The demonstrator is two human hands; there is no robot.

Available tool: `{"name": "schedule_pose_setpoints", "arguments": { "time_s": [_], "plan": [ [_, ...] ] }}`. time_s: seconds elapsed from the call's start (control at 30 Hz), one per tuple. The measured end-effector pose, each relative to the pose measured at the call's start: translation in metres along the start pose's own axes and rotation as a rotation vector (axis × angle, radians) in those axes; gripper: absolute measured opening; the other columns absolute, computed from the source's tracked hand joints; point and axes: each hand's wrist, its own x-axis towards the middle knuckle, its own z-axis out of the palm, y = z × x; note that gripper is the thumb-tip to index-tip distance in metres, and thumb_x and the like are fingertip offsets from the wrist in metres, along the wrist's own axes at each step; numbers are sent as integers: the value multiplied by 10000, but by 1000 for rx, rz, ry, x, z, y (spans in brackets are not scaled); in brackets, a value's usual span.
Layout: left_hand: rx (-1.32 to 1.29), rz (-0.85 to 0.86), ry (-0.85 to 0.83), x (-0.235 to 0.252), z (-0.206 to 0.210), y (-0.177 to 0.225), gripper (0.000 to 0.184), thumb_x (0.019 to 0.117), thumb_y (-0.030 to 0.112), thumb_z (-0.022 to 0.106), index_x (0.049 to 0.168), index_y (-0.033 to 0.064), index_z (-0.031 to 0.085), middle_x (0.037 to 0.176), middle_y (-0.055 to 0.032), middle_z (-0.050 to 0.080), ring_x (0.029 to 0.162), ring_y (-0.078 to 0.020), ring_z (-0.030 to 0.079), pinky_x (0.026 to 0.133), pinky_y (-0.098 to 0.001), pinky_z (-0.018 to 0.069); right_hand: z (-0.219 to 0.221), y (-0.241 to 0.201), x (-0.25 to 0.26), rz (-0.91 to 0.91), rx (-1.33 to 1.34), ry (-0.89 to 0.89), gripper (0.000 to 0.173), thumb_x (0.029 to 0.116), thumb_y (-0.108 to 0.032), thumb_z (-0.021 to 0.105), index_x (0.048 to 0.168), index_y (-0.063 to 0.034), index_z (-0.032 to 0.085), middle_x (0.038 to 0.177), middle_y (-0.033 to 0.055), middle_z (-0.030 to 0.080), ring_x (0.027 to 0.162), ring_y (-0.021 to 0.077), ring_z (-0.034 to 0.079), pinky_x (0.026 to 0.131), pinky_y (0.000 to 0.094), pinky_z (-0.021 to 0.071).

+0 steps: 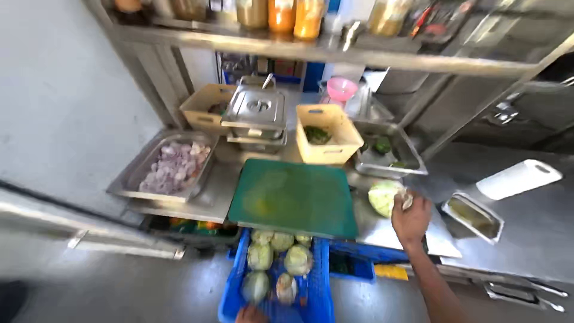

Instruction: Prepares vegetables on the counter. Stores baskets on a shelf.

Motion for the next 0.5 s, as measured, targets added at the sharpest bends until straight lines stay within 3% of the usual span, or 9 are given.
{"name": "schedule_pose_setpoints", "arguments": {
  "time_s": [0.07,0.13,0.17,0.2,0.27,0.33,0.37,0.43,0.5],
  "plan": [
    [-41,-12,37,0,25,-8,257,890,203,747,1144,169,771,1229,-81,729,1303,-347,581,1141,-596,389,-3,-35,-56,-203,149,-133,300,1029,-146,556,1261,30,628,1248,259,618,1081,376,656,887,523,576],
    [-75,-51,-74,3,21,-8,271,927,205,711,1192,156,746,1285,-89,701,1355,-344,535,1171,-591,343,9,-71,-134,-316,271,-566,219,1003,-106,564,1142,-2,697,1096,160,703,973,255,701,851,459,605],
    [-78,-61,-115,4,18,-8,285,935,218,710,1211,152,735,1300,-94,693,1364,-346,527,1166,-593,349,21,-87,-172,-345,238,-870,232,1002,-148,576,1155,-59,726,1111,106,725,1009,210,708,907,436,601],
    [-76,-63,-143,7,16,-9,300,939,225,712,1227,145,725,1310,-103,684,1368,-353,519,1154,-597,361,39,-101,-204,-368,140,-1176,296,1003,-205,578,1250,-116,714,1212,76,715,1118,195,686,1006,426,559],
    [-78,-48,-151,7,19,-10,299,941,222,710,1229,140,720,1302,-112,683,1357,-362,523,1128,-601,385,93,-102,-250,-356,-102,-1493,533,956,-319,664,1454,-146,583,1450,123,585,1340,282,557,1130,490,452],
    [-89,-24,-128,5,24,-13,285,928,185,711,1209,137,724,1259,-112,700,1321,-362,553,1101,-597,412,147,-79,-273,-289,-342,-1432,834,849,-337,794,1559,-95,431,1579,274,376,1425,482,400,1113,648,401],
    [-90,-16,-127,5,25,-14,277,934,173,699,1207,135,722,1245,-109,704,1307,-357,562,1097,-589,417,172,-64,-278,-267,-401,-1346,960,784,-291,862,1588,-98,375,1617,306,282,1457,536,310,1117,704,353],
    [-96,-4,-121,5,25,-14,265,945,184,696,1202,126,720,1230,-105,707,1292,-348,569,1097,-572,414,209,-34,-285,-317,-476,-1223,1156,640,-228,956,1612,-162,334,1635,315,225,1475,564,248,1115,765,291],
    [-105,7,-83,5,27,-14,242,943,213,711,1165,118,731,1191,-101,722,1271,-336,589,1102,-552,418,228,-12,-297,-396,-496,-1172,1223,552,-149,983,1599,-189,354,1638,344,183,1456,623,221,1097,808,268]
  ]
}}
